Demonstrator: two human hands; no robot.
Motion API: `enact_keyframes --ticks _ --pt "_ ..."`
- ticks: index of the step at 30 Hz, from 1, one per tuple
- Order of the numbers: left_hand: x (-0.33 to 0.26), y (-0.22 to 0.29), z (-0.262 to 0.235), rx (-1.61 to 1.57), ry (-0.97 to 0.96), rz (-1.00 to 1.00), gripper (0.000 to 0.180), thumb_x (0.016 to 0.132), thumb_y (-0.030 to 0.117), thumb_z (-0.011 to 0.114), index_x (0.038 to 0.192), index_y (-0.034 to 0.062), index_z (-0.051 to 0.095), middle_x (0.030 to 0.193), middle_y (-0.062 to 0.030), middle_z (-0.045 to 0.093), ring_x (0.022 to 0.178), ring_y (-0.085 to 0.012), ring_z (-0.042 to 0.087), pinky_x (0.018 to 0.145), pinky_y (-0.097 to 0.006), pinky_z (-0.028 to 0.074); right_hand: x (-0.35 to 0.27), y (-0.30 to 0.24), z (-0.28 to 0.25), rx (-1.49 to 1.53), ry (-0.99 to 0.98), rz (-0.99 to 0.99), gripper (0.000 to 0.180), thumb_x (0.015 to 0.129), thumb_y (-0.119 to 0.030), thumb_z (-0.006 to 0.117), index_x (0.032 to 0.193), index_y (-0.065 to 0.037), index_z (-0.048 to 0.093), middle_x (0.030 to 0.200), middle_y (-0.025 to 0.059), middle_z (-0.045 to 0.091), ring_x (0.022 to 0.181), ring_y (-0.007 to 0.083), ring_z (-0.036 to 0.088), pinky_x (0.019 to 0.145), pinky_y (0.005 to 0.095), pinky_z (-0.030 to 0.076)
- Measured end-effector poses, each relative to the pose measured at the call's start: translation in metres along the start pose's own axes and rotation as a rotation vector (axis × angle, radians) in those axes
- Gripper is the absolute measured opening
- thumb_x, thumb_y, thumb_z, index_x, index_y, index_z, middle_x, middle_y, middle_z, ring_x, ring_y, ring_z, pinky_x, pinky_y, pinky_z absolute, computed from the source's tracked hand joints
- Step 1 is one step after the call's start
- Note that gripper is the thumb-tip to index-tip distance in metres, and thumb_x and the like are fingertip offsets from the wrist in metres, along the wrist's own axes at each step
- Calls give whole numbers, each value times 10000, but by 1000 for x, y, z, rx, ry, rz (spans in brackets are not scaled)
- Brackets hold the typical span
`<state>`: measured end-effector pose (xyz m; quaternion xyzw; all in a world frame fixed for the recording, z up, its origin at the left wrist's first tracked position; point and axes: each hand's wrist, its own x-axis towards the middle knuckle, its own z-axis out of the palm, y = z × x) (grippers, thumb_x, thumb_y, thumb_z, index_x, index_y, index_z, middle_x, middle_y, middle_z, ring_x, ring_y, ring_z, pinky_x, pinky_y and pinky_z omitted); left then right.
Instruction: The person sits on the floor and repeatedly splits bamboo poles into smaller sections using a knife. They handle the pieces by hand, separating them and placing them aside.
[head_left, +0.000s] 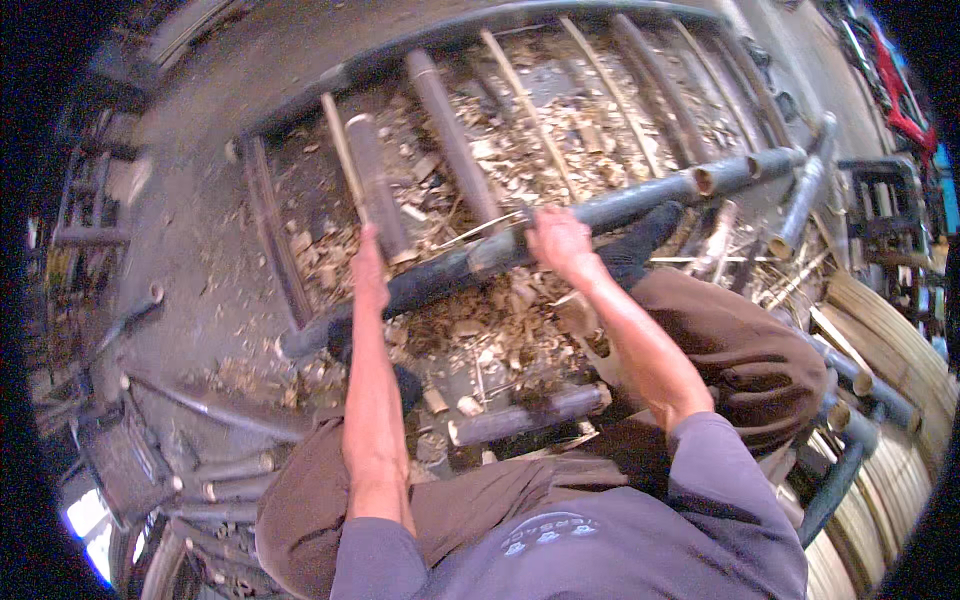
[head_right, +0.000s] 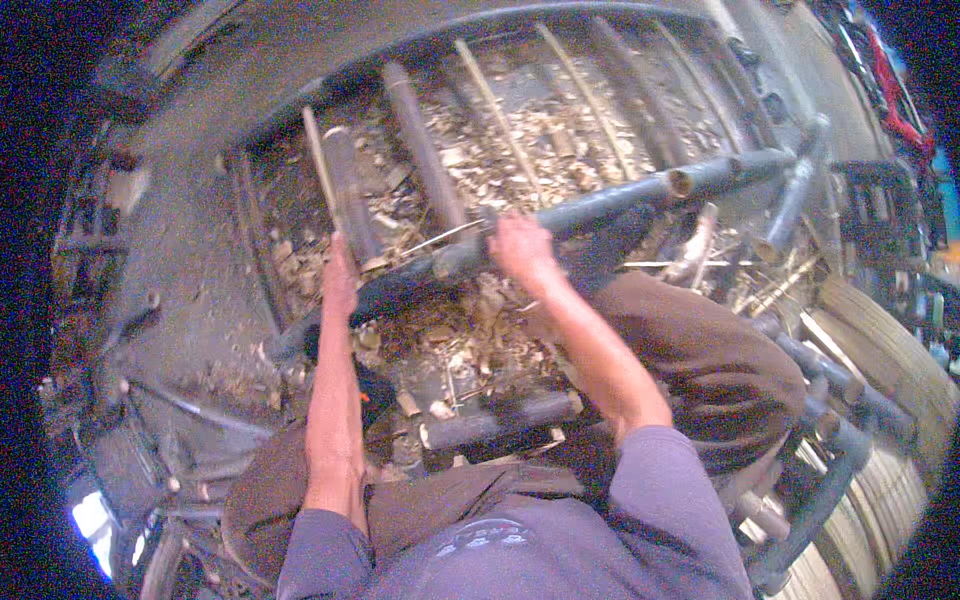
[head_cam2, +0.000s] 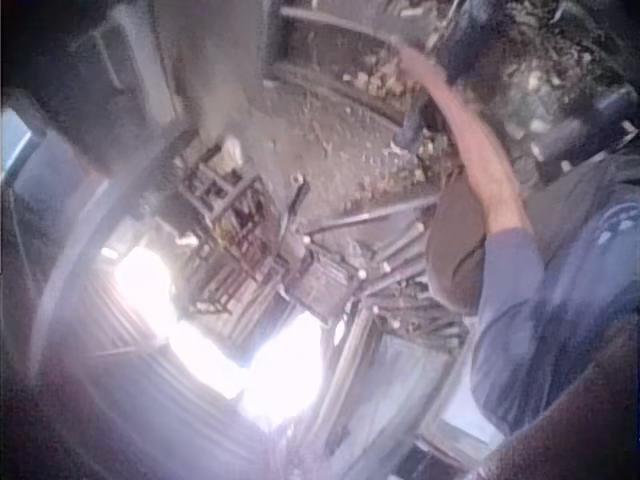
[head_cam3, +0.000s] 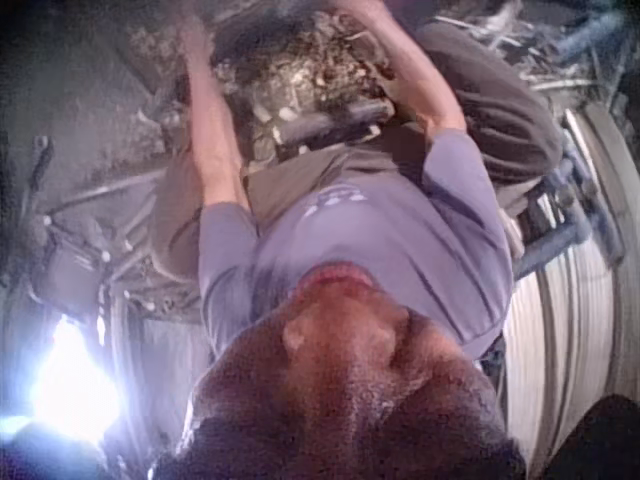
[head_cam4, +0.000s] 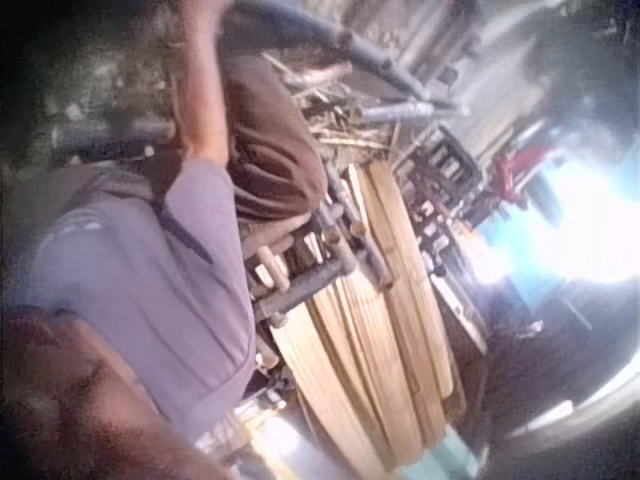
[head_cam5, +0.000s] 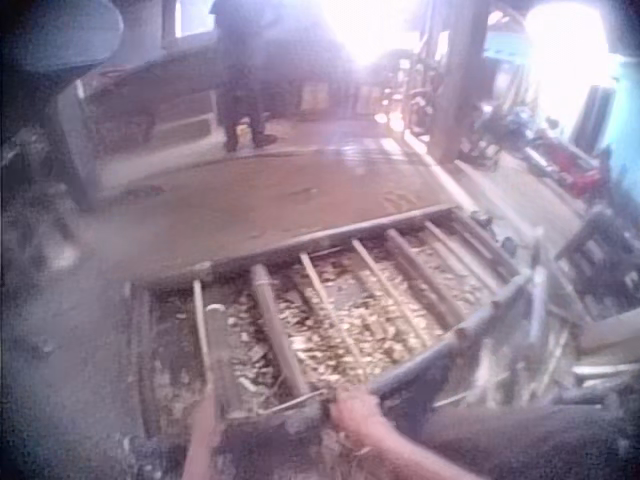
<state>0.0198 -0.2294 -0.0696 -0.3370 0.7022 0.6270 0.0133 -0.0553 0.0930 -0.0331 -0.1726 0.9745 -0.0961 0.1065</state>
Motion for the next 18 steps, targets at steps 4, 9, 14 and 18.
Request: enact_keyframes --ticks 4,9,14,18 --pt "-13 3 28 -354 62 -144 736 857 608 551 1193 -46 579 1093 -93 585 973 -189 496 892 -318 378 6 22 -7 -27 -56 71 371 871 -341 552 1062 -25 598 1177 177 595 1074 333 591 886 454 494" --pt "-14 8 77 -61 -140 -25 863 813 559 626 1343 -80 391 1231 -255 520 1187 -282 463 1009 -368 333 24 56 -23 -41 -129 238 391 851 -366 567 888 15 648 970 223 653 964 356 633 840 457 509" --pt "-26 21 129 644 249 220 1068 737 497 706 1421 -105 149 1501 -316 66 1403 -455 61 1143 -513 102 26 49 -30 149 90 306 601 825 -391 595 1203 72 537 1098 290 608 1012 406 606 894 444 480" --pt "-32 37 156 847 248 312 969 697 535 719 1342 -101 376 1509 -306 64 1416 -430 11 1152 -496 55 37 69 -14 645 148 474 569 841 -405 624 1221 -4 487 948 198 657 808 293 618 710 404 501"
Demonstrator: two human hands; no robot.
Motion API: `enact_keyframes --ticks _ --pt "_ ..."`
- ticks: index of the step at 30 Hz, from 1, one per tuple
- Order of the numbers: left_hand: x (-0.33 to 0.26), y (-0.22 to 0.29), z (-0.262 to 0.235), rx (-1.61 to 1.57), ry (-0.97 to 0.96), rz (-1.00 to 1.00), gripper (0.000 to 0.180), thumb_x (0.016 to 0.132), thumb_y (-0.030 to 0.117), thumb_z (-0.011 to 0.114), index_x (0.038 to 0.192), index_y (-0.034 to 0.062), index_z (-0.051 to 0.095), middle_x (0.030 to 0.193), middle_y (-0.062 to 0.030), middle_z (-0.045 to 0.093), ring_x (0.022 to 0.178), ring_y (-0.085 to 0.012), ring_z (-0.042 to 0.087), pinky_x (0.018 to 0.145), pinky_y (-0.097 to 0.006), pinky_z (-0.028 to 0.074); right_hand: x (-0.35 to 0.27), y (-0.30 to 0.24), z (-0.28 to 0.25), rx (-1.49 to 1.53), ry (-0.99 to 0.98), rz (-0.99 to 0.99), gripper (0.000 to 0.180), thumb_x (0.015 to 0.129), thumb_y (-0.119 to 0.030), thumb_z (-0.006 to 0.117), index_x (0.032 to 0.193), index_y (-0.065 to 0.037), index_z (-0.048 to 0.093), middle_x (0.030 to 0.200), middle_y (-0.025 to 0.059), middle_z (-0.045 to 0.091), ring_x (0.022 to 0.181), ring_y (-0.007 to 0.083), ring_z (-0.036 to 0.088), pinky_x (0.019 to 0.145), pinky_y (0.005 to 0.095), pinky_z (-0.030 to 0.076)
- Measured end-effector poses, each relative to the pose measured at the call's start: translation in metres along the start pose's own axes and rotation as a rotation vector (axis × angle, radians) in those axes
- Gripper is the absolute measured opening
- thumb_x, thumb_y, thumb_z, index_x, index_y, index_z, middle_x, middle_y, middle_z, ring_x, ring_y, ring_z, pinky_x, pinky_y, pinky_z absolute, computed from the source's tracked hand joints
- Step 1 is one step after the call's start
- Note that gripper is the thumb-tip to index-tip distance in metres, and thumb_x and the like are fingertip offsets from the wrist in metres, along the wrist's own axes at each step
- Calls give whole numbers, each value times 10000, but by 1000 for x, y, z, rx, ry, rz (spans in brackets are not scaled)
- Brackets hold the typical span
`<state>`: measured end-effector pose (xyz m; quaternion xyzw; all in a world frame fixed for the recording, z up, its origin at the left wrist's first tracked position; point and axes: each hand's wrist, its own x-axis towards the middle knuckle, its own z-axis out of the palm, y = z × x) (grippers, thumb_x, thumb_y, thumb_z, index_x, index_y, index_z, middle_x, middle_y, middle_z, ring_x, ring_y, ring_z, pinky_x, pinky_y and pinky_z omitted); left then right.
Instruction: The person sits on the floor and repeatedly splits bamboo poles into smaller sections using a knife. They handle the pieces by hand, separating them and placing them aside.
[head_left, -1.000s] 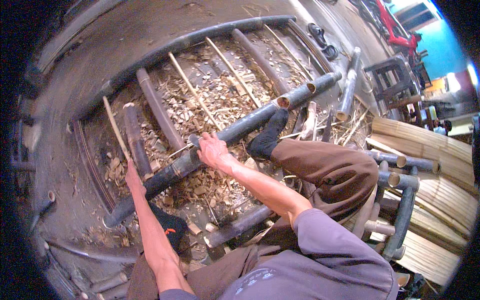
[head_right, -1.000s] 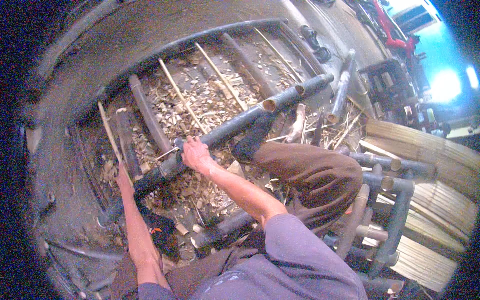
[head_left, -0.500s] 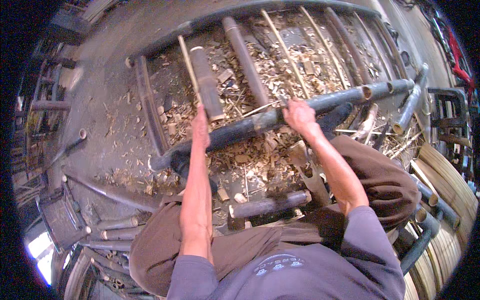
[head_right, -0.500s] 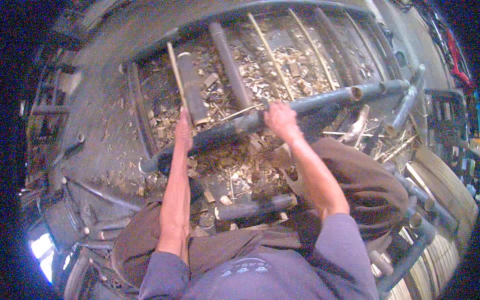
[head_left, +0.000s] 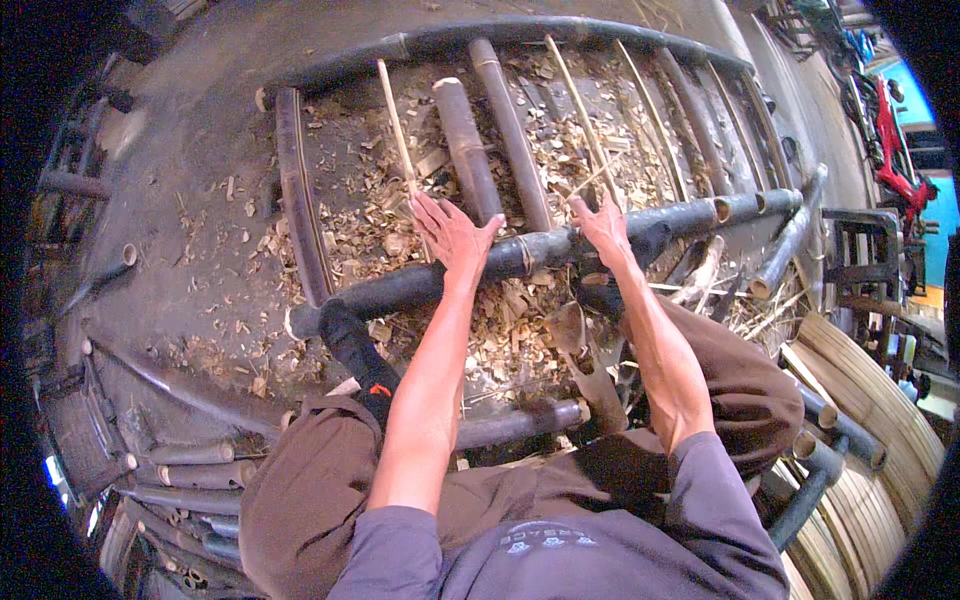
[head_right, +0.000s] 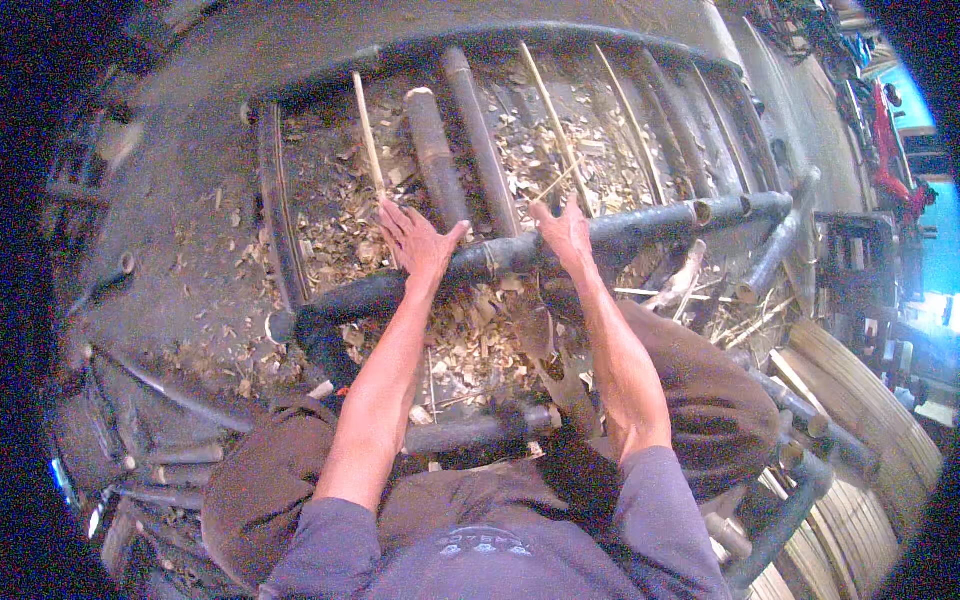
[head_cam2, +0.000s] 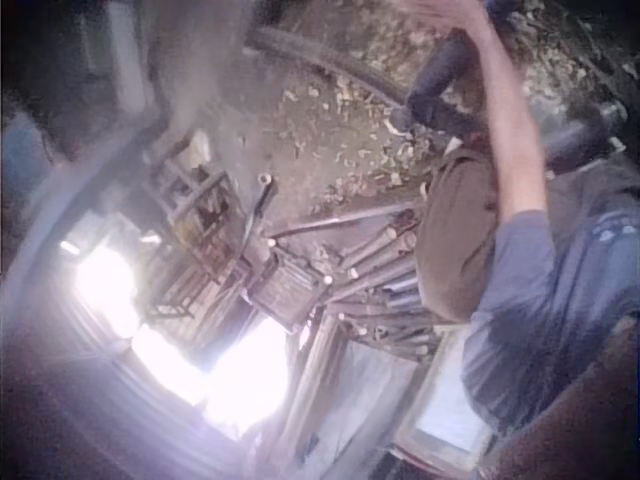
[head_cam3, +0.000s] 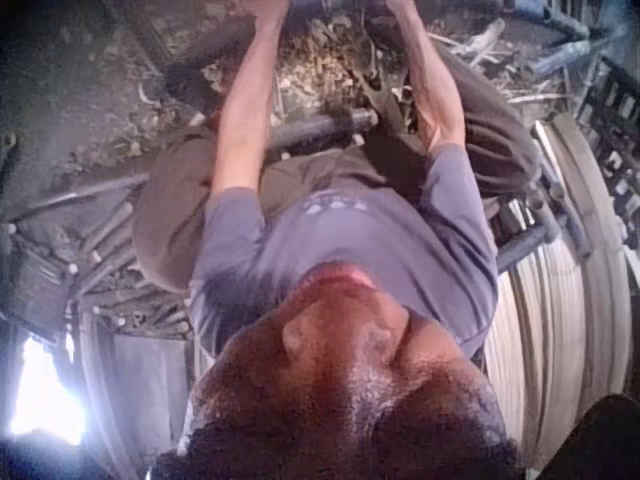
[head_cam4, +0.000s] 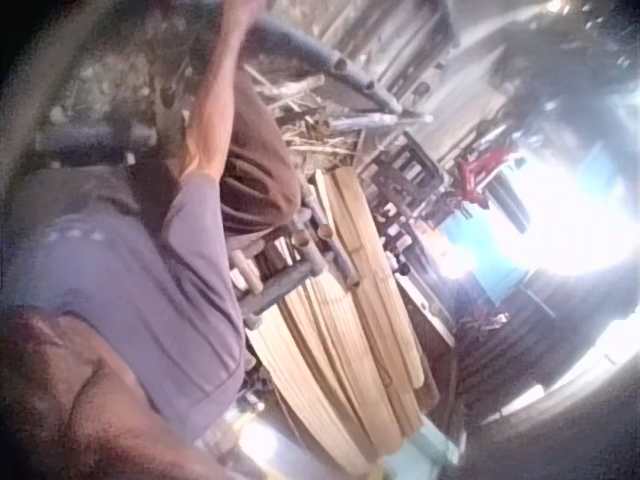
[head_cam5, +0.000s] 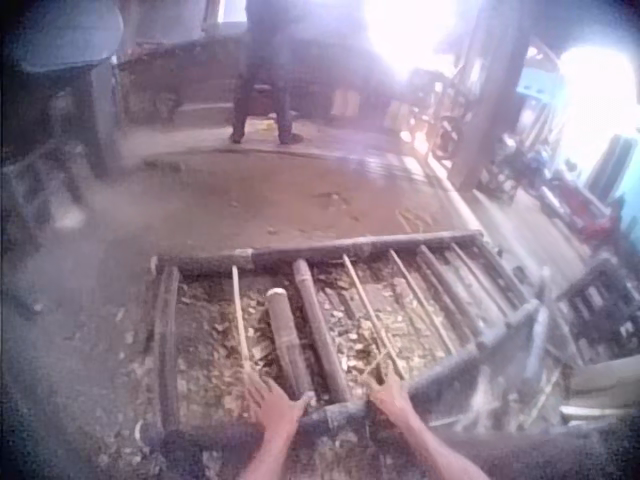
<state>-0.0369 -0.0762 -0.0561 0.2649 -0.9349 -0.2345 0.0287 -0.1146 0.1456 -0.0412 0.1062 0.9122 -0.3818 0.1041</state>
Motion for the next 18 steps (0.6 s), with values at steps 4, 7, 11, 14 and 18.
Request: enact_keyframes --ticks 4,7,11,14,18 --pt "4 15 16 26 7 92 838 678 537 713 1145 -141 556 1494 -320 121 1413 -440 35 1154 -492 45 5 4 13 405 27 82 371 891 -352 592 1101 -50 540 779 109 665 621 174 577 522 337 487" --pt "7 6 25 14 172 15 796 671 451 728 1159 -138 511 1439 -322 265 1383 -429 185 1139 -457 165 -38 -37 11 612 -30 136 292 911 -311 574 1037 -50 540 762 85 652 579 137 558 460 307 478" --pt "14 -11 -21 -618 171 -179 588 692 370 785 1032 -42 540 956 -218 621 885 -343 620 806 -431 476 -101 -47 -23 789 -62 211 244 921 -284 558 1027 -64 547 755 67 641 586 115 544 467 294 490" --pt "13 -1 -90 -571 409 -81 503 723 288 793 1055 -12 563 972 -157 620 865 -263 609 810 -374 480 -134 -33 -46 774 -11 212 223 935 -258 536 1043 -63 548 759 54 633 613 107 545 517 290 486" --pt "25 6 -133 -1087 623 49 624 740 251 804 1234 25 498 1134 -91 589 1017 -206 554 934 -355 417 -200 -30 -54 754 -115 276 231 953 -240 504 1060 -44 560 784 36 623 689 123 553 649 310 466"
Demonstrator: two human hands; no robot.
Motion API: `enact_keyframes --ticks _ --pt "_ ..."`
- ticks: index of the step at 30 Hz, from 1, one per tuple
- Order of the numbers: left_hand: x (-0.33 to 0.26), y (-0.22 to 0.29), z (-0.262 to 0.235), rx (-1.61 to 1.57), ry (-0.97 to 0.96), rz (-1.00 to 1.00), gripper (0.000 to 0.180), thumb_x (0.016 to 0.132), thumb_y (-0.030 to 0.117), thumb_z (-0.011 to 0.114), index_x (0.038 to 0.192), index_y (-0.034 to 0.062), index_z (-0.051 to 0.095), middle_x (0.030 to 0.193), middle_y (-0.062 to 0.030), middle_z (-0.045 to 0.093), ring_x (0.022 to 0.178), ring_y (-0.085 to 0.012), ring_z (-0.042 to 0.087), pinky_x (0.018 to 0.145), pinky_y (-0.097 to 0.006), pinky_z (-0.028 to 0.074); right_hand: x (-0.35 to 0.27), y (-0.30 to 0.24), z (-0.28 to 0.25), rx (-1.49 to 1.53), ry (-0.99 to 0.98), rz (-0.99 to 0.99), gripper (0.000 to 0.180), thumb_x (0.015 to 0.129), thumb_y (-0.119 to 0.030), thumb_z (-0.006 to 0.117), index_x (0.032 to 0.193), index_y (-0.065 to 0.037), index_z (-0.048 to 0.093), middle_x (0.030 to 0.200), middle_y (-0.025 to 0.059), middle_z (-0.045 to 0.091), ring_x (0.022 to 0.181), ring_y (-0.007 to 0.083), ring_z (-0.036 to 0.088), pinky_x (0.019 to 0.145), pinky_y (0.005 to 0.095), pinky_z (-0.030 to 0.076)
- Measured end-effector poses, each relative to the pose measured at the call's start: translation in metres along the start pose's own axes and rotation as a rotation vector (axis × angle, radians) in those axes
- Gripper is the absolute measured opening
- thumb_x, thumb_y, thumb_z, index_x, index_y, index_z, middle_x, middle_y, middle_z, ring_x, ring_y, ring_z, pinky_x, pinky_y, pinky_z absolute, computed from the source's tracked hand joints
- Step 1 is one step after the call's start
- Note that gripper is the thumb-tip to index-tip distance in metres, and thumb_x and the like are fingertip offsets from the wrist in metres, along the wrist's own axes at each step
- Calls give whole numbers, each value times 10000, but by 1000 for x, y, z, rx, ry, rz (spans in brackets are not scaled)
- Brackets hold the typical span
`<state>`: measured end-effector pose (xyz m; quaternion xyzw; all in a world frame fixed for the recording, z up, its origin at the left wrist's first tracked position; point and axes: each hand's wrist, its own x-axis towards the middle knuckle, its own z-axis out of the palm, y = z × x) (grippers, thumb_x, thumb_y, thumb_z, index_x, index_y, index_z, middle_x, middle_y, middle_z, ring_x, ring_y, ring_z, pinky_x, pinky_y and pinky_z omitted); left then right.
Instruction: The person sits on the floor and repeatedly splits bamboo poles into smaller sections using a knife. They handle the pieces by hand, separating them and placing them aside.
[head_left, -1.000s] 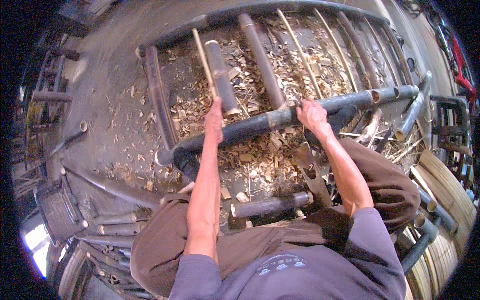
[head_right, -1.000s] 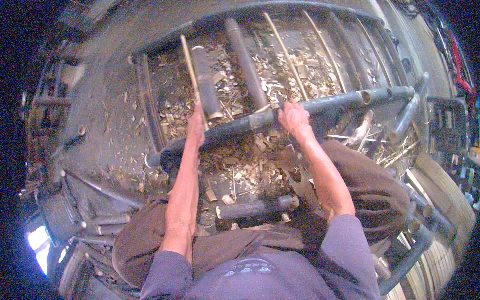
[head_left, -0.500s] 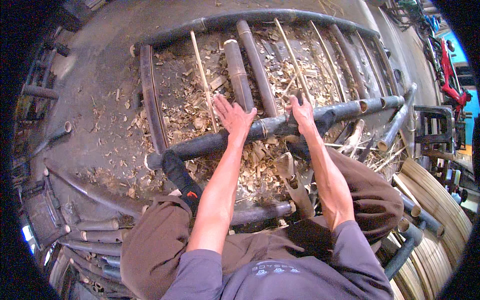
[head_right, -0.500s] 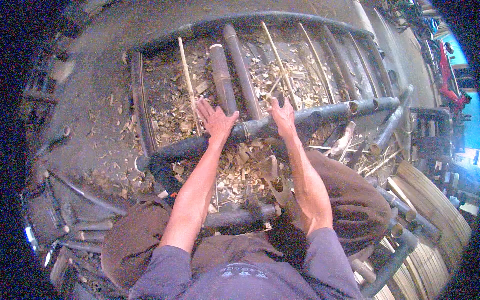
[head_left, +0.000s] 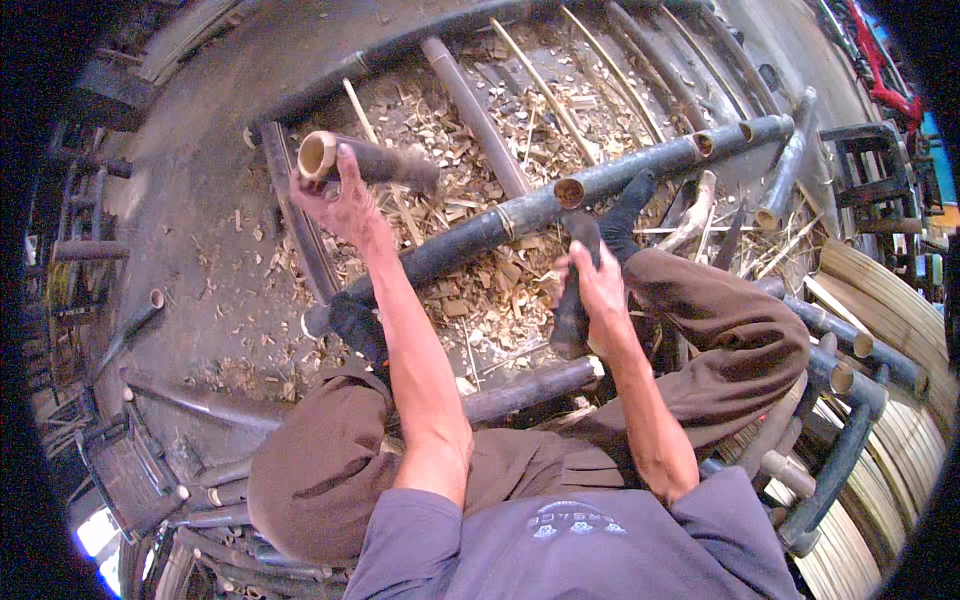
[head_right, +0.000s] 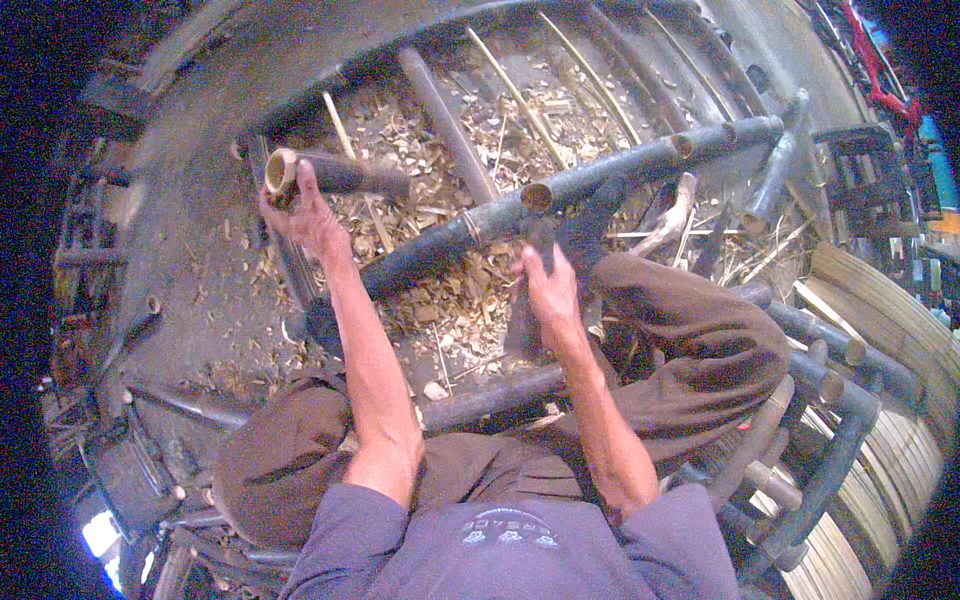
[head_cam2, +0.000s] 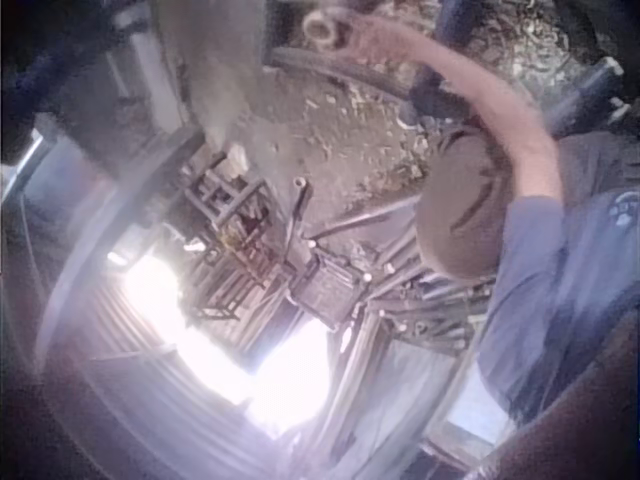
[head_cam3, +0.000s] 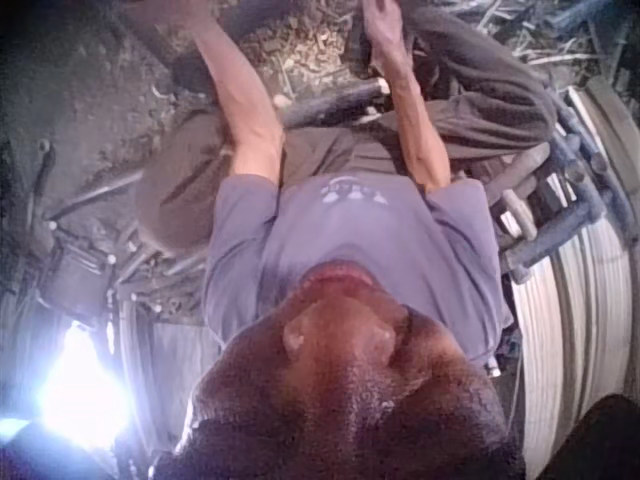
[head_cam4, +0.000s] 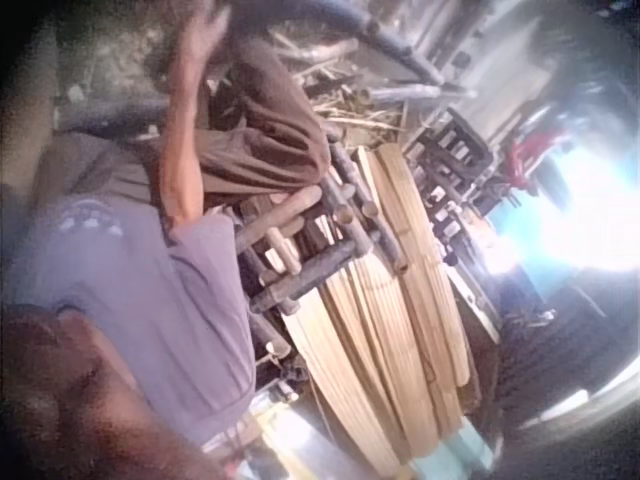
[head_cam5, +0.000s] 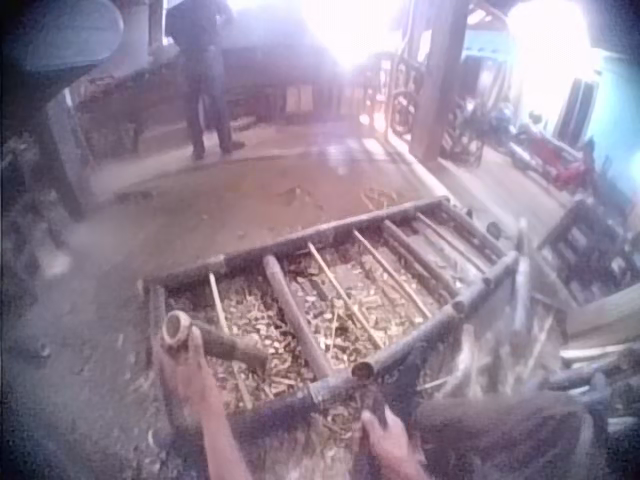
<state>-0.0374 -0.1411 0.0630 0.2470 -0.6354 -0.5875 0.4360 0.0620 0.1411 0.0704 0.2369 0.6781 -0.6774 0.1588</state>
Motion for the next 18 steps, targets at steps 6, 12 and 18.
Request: enact_keyframes --ticks 6,12,18 --pt "57 23 23 -290 -205 86 718 706 258 842 1288 72 465 1168 -53 562 1043 -179 529 949 -336 401 -51 59 -14 -254 21 -327 257 948 -278 528 1085 -64 569 756 19 621 663 91 536 587 264 454" --pt "75 70 -14 -38 -244 -31 662 730 277 818 1261 75 480 1141 -66 578 999 -203 553 877 -367 447 -46 53 -1 -293 -39 -155 241 939 -269 542 1012 -45 592 793 15 644 731 110 536 703 290 439" --pt "7 30 -51 -65 -371 -18 574 752 316 784 1160 10 519 1024 -67 609 904 -146 563 843 -285 438 -43 51 33 -227 -99 -2 270 933 -325 539 968 -62 588 795 19 634 720 105 525 663 290 432"
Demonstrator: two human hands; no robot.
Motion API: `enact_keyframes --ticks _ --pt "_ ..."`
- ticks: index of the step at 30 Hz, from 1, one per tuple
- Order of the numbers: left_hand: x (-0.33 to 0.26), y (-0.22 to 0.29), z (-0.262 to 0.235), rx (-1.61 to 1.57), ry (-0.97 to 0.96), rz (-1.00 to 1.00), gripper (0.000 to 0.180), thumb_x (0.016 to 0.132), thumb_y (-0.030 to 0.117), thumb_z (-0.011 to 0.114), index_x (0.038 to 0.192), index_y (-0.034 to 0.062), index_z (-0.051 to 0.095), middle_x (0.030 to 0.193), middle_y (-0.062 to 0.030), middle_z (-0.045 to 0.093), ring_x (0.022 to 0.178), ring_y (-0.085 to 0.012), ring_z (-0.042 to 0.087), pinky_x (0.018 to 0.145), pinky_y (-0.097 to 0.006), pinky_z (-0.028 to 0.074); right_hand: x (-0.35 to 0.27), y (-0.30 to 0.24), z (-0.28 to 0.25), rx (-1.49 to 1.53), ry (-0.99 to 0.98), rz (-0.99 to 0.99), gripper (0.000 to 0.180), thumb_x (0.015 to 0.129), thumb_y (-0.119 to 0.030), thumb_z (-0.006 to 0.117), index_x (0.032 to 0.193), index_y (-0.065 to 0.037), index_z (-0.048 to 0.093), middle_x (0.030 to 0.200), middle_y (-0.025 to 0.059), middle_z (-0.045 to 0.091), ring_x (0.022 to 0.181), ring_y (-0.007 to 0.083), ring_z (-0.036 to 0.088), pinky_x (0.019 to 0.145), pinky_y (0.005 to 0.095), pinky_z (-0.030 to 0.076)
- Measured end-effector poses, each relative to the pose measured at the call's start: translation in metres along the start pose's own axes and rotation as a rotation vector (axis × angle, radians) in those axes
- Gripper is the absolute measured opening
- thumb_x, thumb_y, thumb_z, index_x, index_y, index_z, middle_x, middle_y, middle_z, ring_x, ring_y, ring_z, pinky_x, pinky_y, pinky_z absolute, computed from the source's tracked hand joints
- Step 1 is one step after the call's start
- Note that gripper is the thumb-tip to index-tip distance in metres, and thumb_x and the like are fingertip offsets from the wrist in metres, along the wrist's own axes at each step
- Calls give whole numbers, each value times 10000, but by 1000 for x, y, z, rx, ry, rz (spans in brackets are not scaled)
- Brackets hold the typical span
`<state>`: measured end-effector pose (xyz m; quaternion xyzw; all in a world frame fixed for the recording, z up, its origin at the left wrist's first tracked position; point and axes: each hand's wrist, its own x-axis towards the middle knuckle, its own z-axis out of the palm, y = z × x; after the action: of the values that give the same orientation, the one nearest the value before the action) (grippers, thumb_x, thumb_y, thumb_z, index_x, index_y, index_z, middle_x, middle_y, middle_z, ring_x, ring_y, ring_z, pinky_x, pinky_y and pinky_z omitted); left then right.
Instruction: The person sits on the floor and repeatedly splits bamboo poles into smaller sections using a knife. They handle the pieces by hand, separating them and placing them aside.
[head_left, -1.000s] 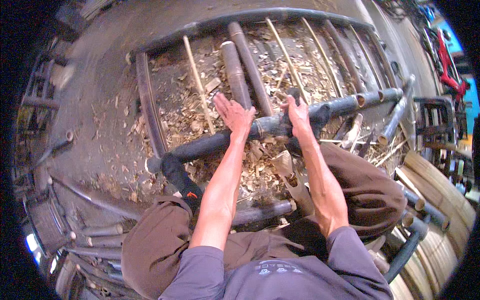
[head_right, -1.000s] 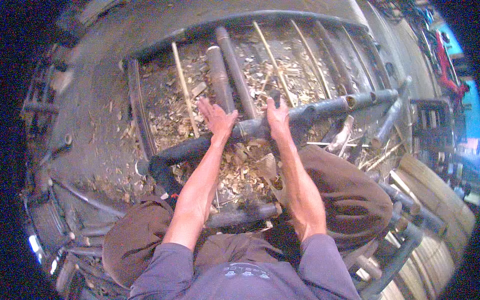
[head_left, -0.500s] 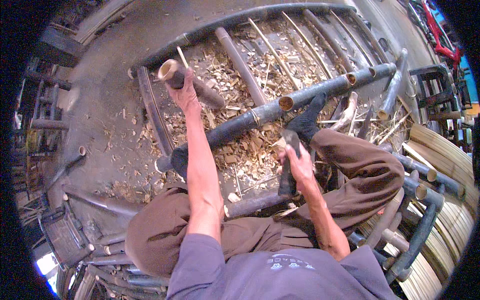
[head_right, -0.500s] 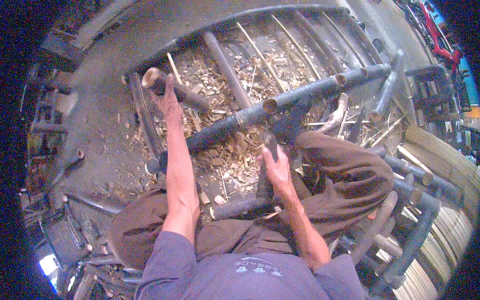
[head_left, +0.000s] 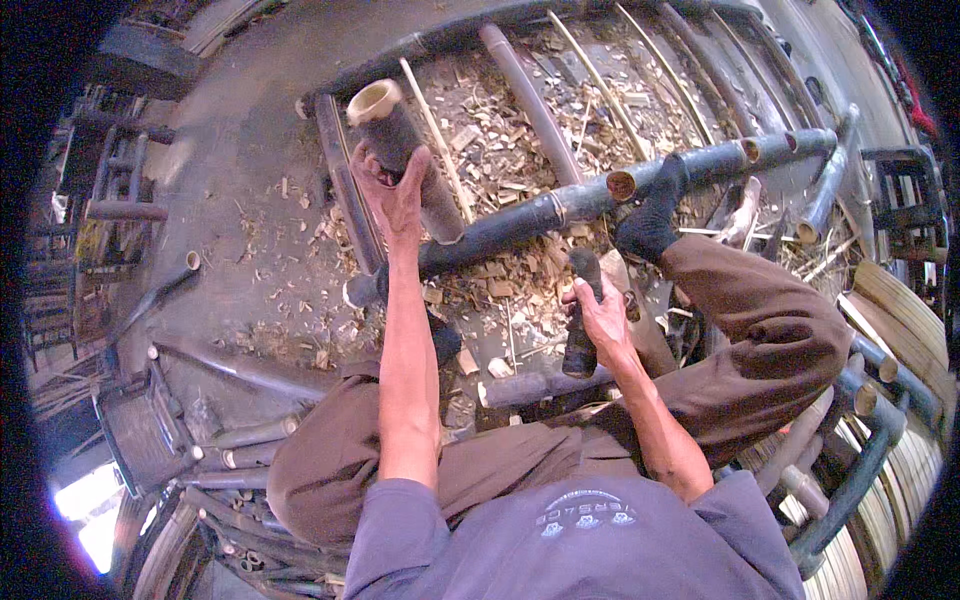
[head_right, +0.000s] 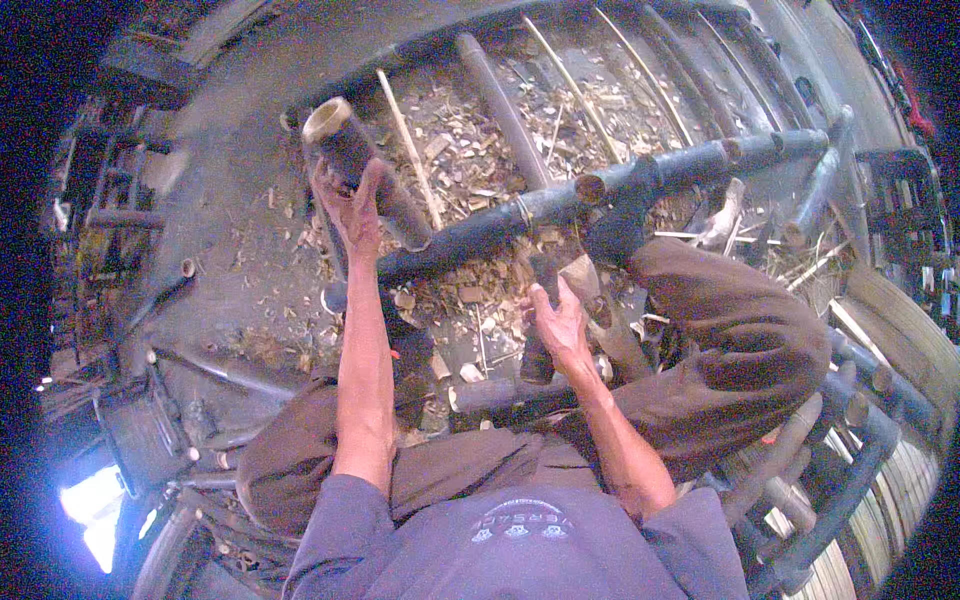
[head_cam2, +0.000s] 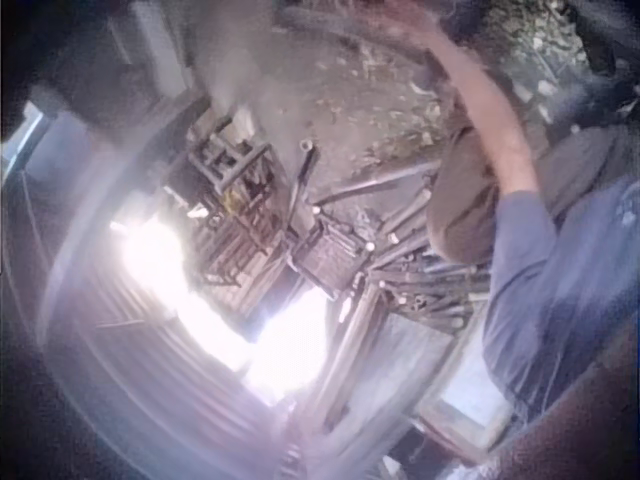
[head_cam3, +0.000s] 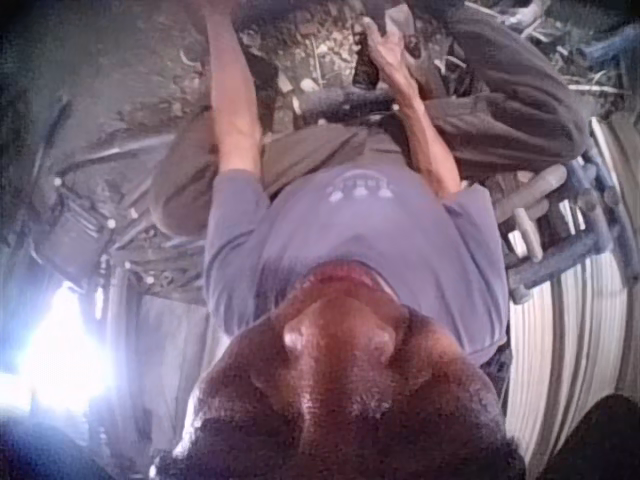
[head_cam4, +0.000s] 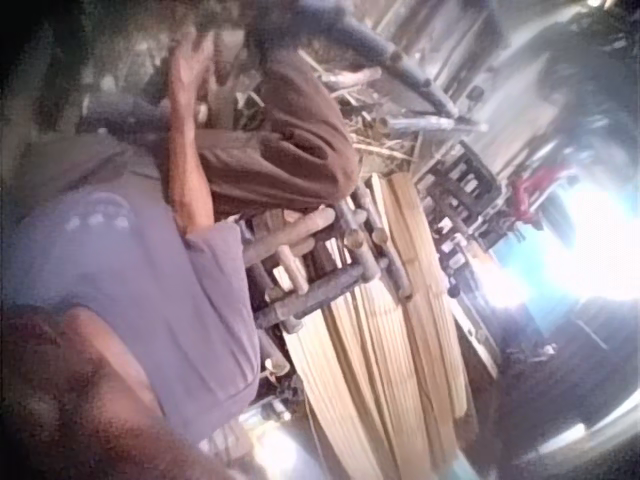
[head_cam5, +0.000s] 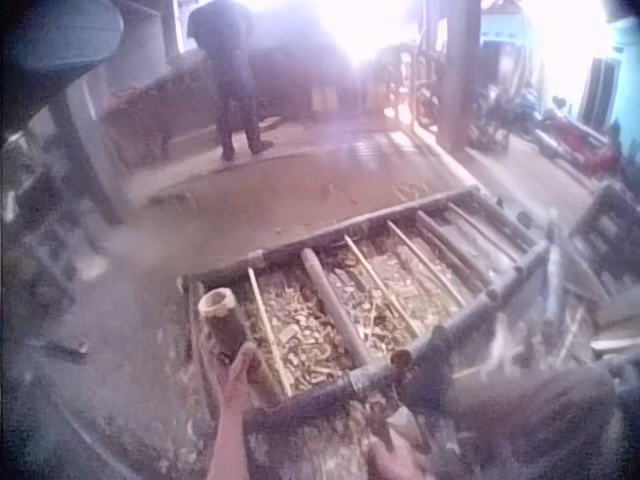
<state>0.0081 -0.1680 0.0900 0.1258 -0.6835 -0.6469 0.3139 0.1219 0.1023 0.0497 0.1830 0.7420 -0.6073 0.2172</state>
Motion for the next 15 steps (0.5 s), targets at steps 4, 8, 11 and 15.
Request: enact_keyframes --ticks 4,8,11,15 --pt "2 -36 -12 62 -342 -196 453 799 232 738 1136 26 515 956 -51 620 841 -118 581 757 -271 469 5 31 2 -113 20 -14 342 900 -292 520 1100 -19 572 806 91 674 740 192 611 732 347 482" --pt "11 -37 7 -44 -329 -202 387 794 212 743 1075 56 528 884 -26 608 772 -110 567 714 -287 479 4 34 -4 -177 -1 -51 395 891 -304 538 1147 -4 559 828 140 676 778 243 623 763 373 482" --pt "15 -26 35 -150 -270 -197 429 779 220 761 1103 69 524 927 -24 600 790 -118 567 709 -284 478 15 67 -4 -225 94 -120 311 906 -283 536 1078 -26 566 799 83 654 748 190 595 706 337 469" --pt "19 -17 48 -259 -165 -285 505 766 287 782 1150 83 526 978 -27 603 842 -151 580 748 -334 494 14 55 2 -112 -19 -37 236 924 -266 531 1032 -58 560 738 13 617 680 101 559 619 290 454"
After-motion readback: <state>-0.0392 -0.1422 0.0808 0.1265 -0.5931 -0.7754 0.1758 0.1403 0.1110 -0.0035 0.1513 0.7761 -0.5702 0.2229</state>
